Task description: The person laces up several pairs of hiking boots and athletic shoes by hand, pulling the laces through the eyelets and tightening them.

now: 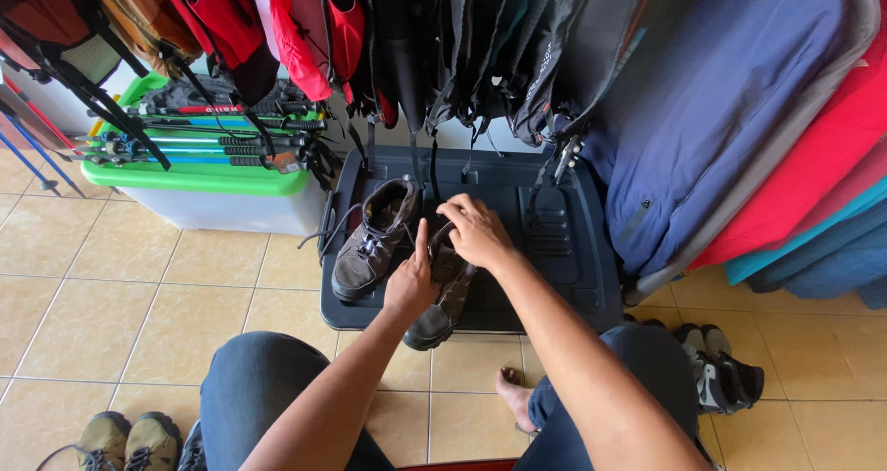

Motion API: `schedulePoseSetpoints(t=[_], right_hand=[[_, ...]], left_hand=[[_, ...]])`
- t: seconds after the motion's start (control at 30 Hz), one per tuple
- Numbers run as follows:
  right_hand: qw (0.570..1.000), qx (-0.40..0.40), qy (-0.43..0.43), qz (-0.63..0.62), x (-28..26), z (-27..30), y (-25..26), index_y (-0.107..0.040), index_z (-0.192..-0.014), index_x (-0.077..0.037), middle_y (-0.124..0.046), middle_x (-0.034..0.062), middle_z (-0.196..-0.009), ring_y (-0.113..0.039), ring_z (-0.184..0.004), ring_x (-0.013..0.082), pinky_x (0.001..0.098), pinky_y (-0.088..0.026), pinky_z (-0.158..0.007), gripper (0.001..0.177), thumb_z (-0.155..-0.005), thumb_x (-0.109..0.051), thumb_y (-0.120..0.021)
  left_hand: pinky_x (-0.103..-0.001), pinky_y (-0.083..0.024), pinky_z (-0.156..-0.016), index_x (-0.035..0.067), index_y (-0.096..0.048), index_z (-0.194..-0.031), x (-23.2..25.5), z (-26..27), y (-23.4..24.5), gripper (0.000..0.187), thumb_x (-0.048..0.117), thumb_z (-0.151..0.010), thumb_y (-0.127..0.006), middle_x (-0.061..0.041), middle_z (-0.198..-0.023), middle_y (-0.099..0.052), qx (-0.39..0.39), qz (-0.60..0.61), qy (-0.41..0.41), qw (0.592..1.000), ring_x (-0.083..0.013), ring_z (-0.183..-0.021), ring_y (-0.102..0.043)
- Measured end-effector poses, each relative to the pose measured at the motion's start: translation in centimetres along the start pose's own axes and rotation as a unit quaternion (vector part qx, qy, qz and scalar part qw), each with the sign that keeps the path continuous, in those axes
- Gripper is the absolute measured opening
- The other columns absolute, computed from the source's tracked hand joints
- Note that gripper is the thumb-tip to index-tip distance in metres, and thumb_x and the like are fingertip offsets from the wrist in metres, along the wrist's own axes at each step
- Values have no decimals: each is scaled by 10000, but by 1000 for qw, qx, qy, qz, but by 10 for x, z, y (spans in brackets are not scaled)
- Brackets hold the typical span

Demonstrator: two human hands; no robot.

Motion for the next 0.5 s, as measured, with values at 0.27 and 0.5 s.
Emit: schedulePoseSetpoints(t=[0.27,0.5], right_hand=[[960,-243,38,136,19,10,8,-367,-1667,-320,-395,39,-1724,-356,-1611,358,597,-453,-1196,898,-899,67,-626],[965,-141,104,193,32,26,-8,-572,-1407,-270,-622,7,-1347,-524,-1402,284,540,-497,-1090,599,-887,-412,-836]], left_hand=[[-549,-612,-971,205,-213,-1715,-54,-29,-90,1315,827,-692,-756,-148,-1296,-627,-18,-131,62,989,-430,-1189,-703],[-630,-596,-978,243,96,-1778,-53,-31,-84,1661,460,-556,-1008,-206,-1415,-541,-120,-186,9,975,-498,-1231,-652]])
Point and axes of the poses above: each hand's wrist, its own z-axis away from the middle knuckle, its own y-axis out of the back of the hand, x = y × z, the point moved 5 cm from there along -z, towards the middle knuckle
